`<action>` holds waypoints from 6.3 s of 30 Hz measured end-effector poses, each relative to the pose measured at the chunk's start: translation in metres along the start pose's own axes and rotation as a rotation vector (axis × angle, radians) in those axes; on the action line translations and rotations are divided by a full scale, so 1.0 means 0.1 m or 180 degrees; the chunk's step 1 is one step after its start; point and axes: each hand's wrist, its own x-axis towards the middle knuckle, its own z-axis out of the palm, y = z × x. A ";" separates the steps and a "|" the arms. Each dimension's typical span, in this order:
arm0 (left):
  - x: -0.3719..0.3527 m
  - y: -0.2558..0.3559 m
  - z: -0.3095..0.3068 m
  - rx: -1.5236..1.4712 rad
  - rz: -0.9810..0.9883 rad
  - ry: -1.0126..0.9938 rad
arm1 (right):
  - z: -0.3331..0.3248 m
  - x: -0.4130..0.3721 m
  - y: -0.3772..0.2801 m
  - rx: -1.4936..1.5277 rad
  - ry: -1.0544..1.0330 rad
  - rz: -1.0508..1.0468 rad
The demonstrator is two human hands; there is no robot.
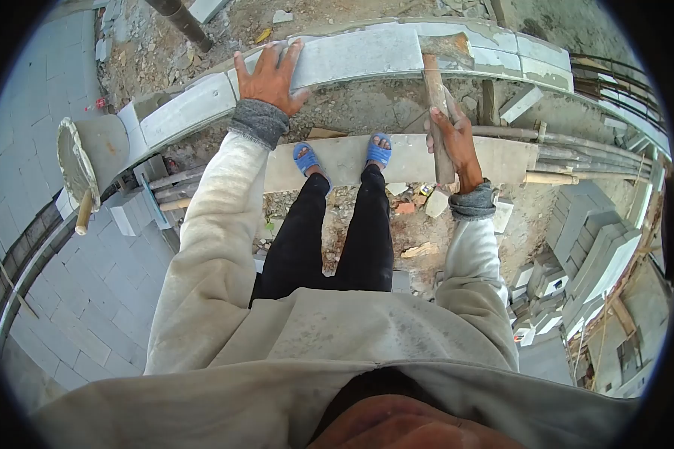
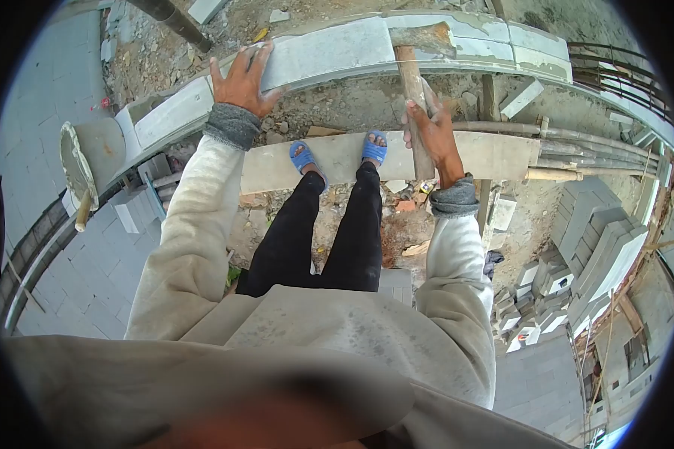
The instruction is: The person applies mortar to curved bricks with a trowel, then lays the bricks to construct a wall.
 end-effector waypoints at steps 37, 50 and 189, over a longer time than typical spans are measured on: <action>-1.09 -1.38 0.60 -0.6204 -0.5256 0.2171 | 4.88 1.54 -1.54 -0.5753 -0.2622 -0.1690; -1.11 -1.41 0.64 -0.6260 -0.5227 0.2075 | 4.93 1.33 -1.48 -0.5716 -0.2406 -0.1300; -0.61 -1.44 -0.21 -0.0276 -0.0140 -0.0257 | 0.43 -1.16 0.69 -0.2495 -0.0413 0.0289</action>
